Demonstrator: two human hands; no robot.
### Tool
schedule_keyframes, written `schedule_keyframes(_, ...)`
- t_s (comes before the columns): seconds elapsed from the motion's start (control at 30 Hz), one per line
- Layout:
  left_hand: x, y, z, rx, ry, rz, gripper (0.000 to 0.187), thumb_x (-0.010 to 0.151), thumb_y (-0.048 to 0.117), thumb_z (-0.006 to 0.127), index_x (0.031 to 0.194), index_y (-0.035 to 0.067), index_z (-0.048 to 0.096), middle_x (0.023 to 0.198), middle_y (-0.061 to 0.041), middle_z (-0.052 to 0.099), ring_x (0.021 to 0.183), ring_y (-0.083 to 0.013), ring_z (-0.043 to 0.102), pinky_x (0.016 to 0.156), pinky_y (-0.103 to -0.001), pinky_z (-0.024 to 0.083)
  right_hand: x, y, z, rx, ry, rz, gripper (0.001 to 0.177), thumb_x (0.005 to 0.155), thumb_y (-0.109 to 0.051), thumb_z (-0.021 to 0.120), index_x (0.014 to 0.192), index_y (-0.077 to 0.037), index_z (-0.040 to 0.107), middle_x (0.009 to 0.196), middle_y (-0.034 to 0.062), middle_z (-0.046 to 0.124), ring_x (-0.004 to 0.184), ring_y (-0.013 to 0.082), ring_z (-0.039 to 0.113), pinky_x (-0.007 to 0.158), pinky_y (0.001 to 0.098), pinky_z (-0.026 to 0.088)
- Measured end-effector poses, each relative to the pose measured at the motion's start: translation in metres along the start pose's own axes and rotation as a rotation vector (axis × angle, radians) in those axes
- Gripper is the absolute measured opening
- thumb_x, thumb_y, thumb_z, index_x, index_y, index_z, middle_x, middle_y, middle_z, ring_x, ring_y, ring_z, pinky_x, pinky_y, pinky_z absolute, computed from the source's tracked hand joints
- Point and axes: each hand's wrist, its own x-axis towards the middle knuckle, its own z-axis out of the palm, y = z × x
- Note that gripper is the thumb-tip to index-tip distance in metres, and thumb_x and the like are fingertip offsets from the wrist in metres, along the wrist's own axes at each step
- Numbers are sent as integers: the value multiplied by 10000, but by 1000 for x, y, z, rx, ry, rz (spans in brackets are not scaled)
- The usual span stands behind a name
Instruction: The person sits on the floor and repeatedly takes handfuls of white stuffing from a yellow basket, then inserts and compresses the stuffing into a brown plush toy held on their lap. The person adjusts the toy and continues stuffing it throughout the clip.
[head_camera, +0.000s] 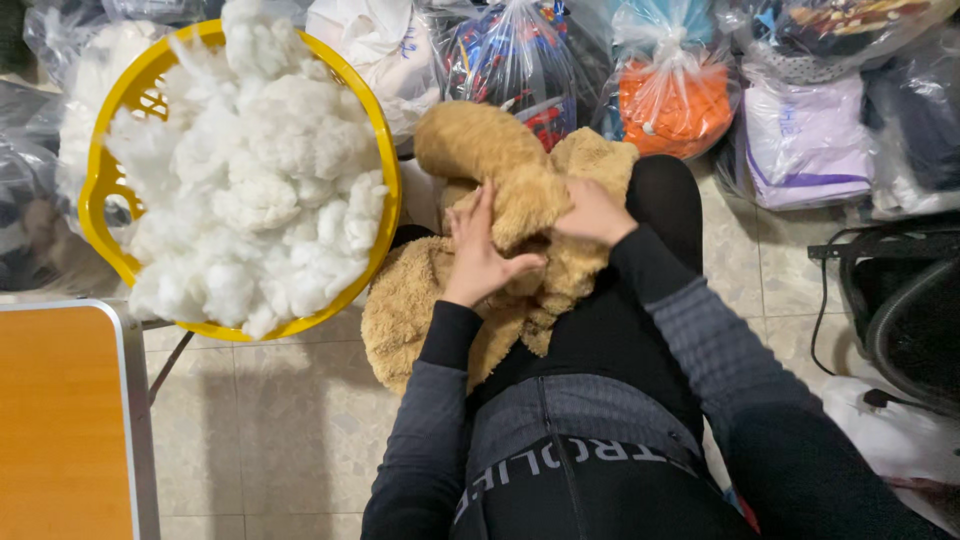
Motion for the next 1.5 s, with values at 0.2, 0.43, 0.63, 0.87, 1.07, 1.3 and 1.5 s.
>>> schedule_keyframes(0.2,42,-18,14,201,-167,-281,514,797,406,790,1230,136,723,1238,-98,729,1250,-252,636,1292,-567,93,27,-9,-31,427,-355,-171,674,689,-285,779,1280,-1,624,1171,168,748,1088,308,677,955,374,522)
schedule_keyframes(0.43,69,-65,35,-172,-25,-38,416,890,226,706,1272,61,707,1277,-195,690,1319,-398,522,1101,-464,434,26,-15,-42,-476,-127,255,437,712,-270,788,960,89,767,999,291,727,999,428,721,922,468,554)
schedule_keyframes(0.63,75,-38,18,-169,-245,-190,677,689,388,833,1221,15,644,1153,-218,704,1106,-410,637,962,-501,480,43,23,-41,-139,-107,255,464,734,-274,784,1010,94,721,1005,286,717,961,418,702,841,440,548)
schedule_keyframes(0.87,86,7,13,377,-305,-221,379,740,339,802,1039,106,799,949,-151,786,1013,-353,687,998,-428,523,31,25,-40,624,-218,54,468,726,-141,749,1162,13,680,1096,96,738,976,226,693,843,384,558)
schedule_keyframes(1.07,74,-16,-11,-109,-321,389,370,858,241,820,1193,92,765,1133,-131,812,1042,-242,734,922,-338,564,24,-25,-54,-75,-208,-223,683,590,-384,900,1131,-17,702,1070,183,733,1017,368,669,919,454,498)
schedule_keyframes(1.3,98,-63,-28,-571,-244,-512,556,808,100,742,1344,-4,637,1156,-144,726,942,-224,640,793,-346,507,76,-23,-16,-567,-139,-41,492,728,-415,822,928,31,759,969,246,744,1045,405,700,1171,518,361)
schedule_keyframes(1.5,82,-40,-24,301,221,15,874,728,226,883,1480,122,450,1425,-127,534,1367,-340,446,1185,-517,276,102,21,-16,-42,-264,238,519,695,-338,799,1035,50,742,1030,209,766,1007,323,740,912,395,559)
